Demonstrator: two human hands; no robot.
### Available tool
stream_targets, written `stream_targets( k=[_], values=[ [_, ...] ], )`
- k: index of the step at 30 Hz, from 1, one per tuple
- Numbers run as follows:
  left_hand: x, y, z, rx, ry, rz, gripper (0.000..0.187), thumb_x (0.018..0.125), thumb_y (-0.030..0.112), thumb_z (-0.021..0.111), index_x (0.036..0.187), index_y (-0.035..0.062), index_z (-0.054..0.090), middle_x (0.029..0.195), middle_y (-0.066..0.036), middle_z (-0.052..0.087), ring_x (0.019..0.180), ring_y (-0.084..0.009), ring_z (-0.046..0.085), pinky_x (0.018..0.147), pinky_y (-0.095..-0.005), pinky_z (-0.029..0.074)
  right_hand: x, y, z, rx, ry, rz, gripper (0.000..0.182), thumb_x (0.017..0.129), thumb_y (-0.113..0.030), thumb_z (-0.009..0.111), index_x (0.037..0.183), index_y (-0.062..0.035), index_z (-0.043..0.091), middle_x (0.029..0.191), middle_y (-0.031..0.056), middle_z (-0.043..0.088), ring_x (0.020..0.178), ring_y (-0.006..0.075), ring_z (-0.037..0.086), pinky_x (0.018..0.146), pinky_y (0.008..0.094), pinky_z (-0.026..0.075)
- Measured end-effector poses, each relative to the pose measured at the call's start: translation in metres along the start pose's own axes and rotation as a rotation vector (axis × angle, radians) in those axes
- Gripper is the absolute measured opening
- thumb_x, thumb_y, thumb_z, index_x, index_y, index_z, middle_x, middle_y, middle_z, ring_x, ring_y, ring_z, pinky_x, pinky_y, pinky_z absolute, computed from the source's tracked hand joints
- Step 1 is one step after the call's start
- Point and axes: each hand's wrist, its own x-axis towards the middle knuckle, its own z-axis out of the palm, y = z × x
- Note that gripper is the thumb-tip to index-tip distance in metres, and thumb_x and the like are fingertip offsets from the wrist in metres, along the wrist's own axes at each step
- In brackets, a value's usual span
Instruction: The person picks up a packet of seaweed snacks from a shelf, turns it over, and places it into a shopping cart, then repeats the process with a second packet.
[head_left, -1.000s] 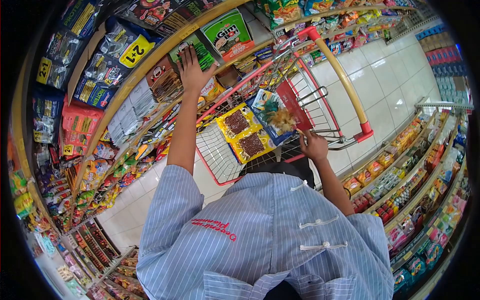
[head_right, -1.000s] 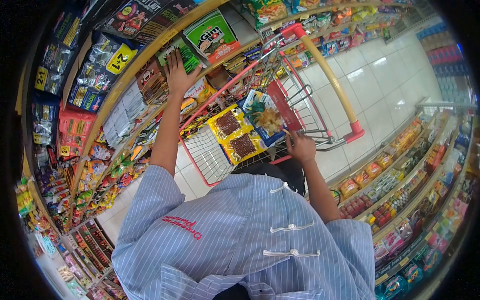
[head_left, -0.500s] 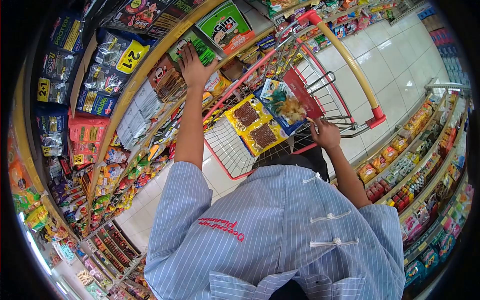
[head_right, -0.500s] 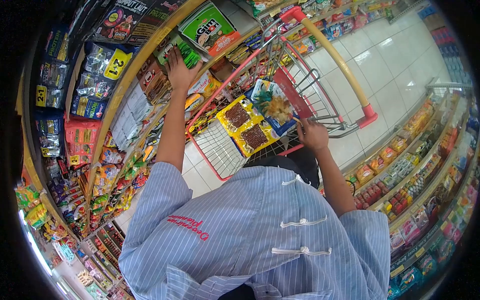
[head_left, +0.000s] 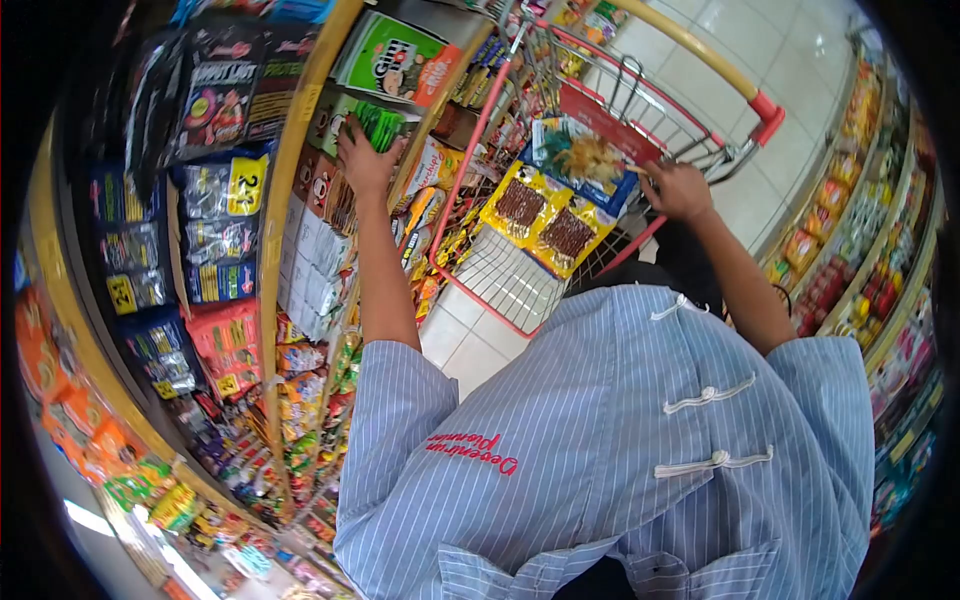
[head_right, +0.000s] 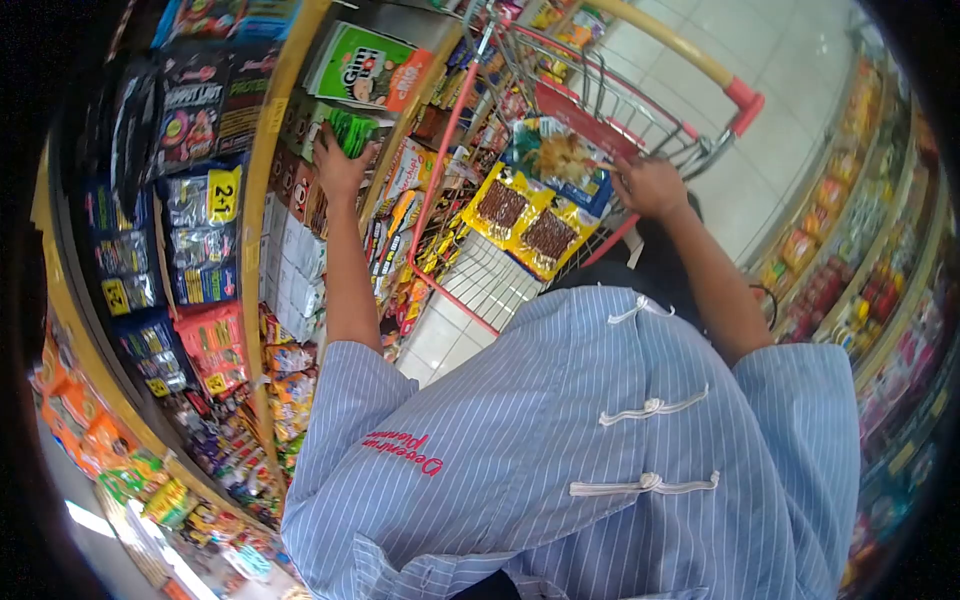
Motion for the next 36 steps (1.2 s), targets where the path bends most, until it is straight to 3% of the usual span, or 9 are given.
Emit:
stream_targets(
  k=[10, 11, 15, 16, 21, 25, 30, 35, 36],
  values=[
    [-0.001, 0.006, 0.000, 0.051, 0.049, 0.070, 0.103, 0.067, 0.063, 0.075, 0.140, 0.0023, 0.035, 0.131, -0.026, 0.041, 0.124, -0.0462, 0.037, 0.102, -0.0589, 0.030, 0.000, 0.002, 0.005, 0.080, 0.114, -0.048, 0.025, 0.090, -0.028, 0.053, 0.101, -0.0064, 0.057, 0.076, 0.0150, 0.065, 0.068, 0.0334, 0.065, 0.062, 0.0455, 0.051],
    [-0.004, 0.009, -0.002, 0.070, 0.119, 0.062, 0.103, 0.067, 0.065, 0.074, 0.139, 0.0022, 0.036, 0.129, -0.026, 0.043, 0.124, -0.0459, 0.037, 0.101, -0.0597, 0.029, 0.002, -0.002, 0.005, 0.114, 0.118, 0.105, 0.024, 0.093, -0.028, 0.050, 0.103, -0.0071, 0.054, 0.077, 0.0156, 0.066, 0.066, 0.0347, 0.065, 0.060, 0.0469, 0.051],
    [-0.042, 0.054, -0.006, -0.179, 0.497, 0.178, 0.076, 0.077, 0.054, 0.070, 0.129, 0.0022, 0.049, 0.131, -0.023, 0.042, 0.121, -0.0409, 0.039, 0.101, -0.0566, 0.028, 0.009, -0.005, 0.004, 0.148, 0.214, 0.296, 0.023, 0.099, -0.032, 0.045, 0.108, -0.0102, 0.048, 0.066, 0.0159, 0.062, 0.055, 0.0375, 0.061, 0.050, 0.0482, 0.048],
    [-0.062, 0.079, -0.003, -0.189, 0.543, 0.163, 0.051, 0.083, 0.039, 0.067, 0.116, 0.0014, 0.058, 0.119, -0.020, 0.050, 0.112, -0.0371, 0.044, 0.095, -0.0513, 0.034, 0.008, -0.006, 0.003, 0.154, 0.233, 0.296, 0.023, 0.100, -0.032, 0.043, 0.104, -0.0101, 0.048, 0.066, 0.0167, 0.061, 0.057, 0.0376, 0.061, 0.050, 0.0487, 0.047],
    [-0.156, 0.158, 0.118, -0.646, -0.005, 0.372, 0.032, 0.080, 0.019, 0.064, 0.106, 0.0002, 0.063, 0.114, -0.020, 0.057, 0.106, -0.0380, 0.053, 0.091, -0.0489, 0.041, 0.010, -0.003, 0.007, 0.127, 0.234, 0.270, 0.021, 0.100, -0.030, 0.045, 0.104, -0.0098, 0.048, 0.071, 0.0166, 0.063, 0.059, 0.0379, 0.061, 0.050, 0.0479, 0.047],
    [-0.171, 0.205, 0.193, -0.659, -0.417, 0.213, 0.058, 0.078, 0.018, 0.067, 0.130, -0.0006, 0.050, 0.139, -0.024, 0.042, 0.131, -0.0386, 0.038, 0.107, -0.0415, 0.036, 0.013, -0.005, 0.004, 0.043, 0.188, 0.256, 0.019, 0.098, -0.028, 0.048, 0.102, -0.0102, 0.052, 0.068, 0.0150, 0.062, 0.056, 0.0351, 0.061, 0.048, 0.0455, 0.047],
    [-0.137, 0.228, 0.279, -0.389, -0.639, 0.167, 0.103, 0.065, 0.043, 0.082, 0.147, 0.0096, 0.028, 0.152, -0.020, 0.025, 0.138, -0.0377, 0.029, 0.109, -0.0540, 0.028, 0.022, -0.010, -0.001, 0.047, 0.187, 0.187, 0.013, 0.096, -0.022, 0.053, 0.098, -0.0091, 0.056, 0.067, 0.0118, 0.062, 0.057, 0.0314, 0.062, 0.050, 0.0421, 0.047],
    [-0.146, 0.233, 0.309, -0.157, -0.577, 0.330, 0.054, 0.084, 0.011, 0.058, 0.137, 0.0122, 0.045, 0.135, -0.014, 0.048, 0.123, -0.0294, 0.049, 0.096, -0.0423, 0.044, 0.027, -0.016, -0.001, 0.043, 0.183, 0.160, 0.013, 0.096, -0.020, 0.053, 0.100, -0.0076, 0.057, 0.069, 0.0119, 0.063, 0.059, 0.0318, 0.062, 0.051, 0.0418, 0.046],
    [-0.155, 0.232, 0.304, -0.183, -0.373, 0.378, 0.042, 0.084, 0.008, 0.053, 0.126, 0.0109, 0.054, 0.121, -0.012, 0.057, 0.111, -0.0278, 0.056, 0.091, -0.0404, 0.046, 0.027, -0.015, 0.000, 0.035, 0.192, 0.165, 0.013, 0.096, -0.020, 0.053, 0.099, -0.0075, 0.058, 0.069, 0.0123, 0.063, 0.058, 0.0326, 0.062, 0.051, 0.0420, 0.046]
  ],
)
